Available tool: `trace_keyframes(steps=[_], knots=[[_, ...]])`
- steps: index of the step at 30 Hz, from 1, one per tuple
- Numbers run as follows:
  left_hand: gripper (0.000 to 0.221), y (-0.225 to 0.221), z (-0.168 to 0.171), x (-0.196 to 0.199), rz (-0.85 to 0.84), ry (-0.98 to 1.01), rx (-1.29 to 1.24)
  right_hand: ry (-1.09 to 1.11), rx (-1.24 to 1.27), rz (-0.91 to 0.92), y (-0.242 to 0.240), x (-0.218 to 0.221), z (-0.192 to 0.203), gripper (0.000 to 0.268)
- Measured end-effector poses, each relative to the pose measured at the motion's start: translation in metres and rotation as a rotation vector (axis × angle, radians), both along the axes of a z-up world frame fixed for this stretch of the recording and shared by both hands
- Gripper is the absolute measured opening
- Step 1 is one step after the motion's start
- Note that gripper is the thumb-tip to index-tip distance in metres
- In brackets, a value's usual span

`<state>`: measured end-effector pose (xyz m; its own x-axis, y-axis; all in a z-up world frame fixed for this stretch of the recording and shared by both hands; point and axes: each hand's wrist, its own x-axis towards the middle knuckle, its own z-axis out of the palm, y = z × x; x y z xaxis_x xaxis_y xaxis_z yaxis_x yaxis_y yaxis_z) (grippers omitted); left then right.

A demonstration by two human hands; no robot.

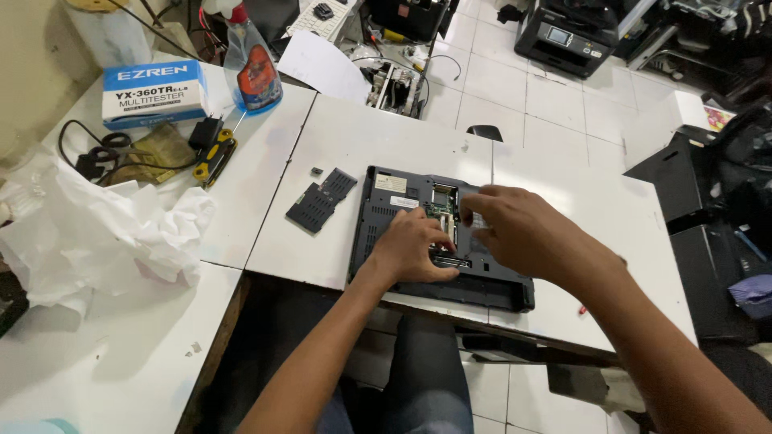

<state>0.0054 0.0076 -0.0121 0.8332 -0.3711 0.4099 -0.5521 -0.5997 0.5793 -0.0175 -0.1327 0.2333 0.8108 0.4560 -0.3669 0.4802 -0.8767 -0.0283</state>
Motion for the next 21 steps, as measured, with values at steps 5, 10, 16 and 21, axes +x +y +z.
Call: trace_keyframes(steps=[5,10,16,21], knots=[[0.051,-0.006,-0.012,-0.002,-0.029,0.076,0.102,0.038,-0.037,-0.138,-0.01,0.007,-0.009,0.043],[0.046,0.0,0.001,0.009,-0.109,0.143,0.257,0.095,-0.278,-0.305,-0.007,0.016,0.001,0.036],[0.046,-0.001,-0.004,0.012,-0.112,0.127,0.189,0.056,-0.205,-0.156,-0.029,0.009,0.003,0.021],[0.05,-0.003,0.002,0.01,-0.094,0.152,0.255,0.011,-0.123,-0.18,-0.043,-0.001,0.014,0.023]])
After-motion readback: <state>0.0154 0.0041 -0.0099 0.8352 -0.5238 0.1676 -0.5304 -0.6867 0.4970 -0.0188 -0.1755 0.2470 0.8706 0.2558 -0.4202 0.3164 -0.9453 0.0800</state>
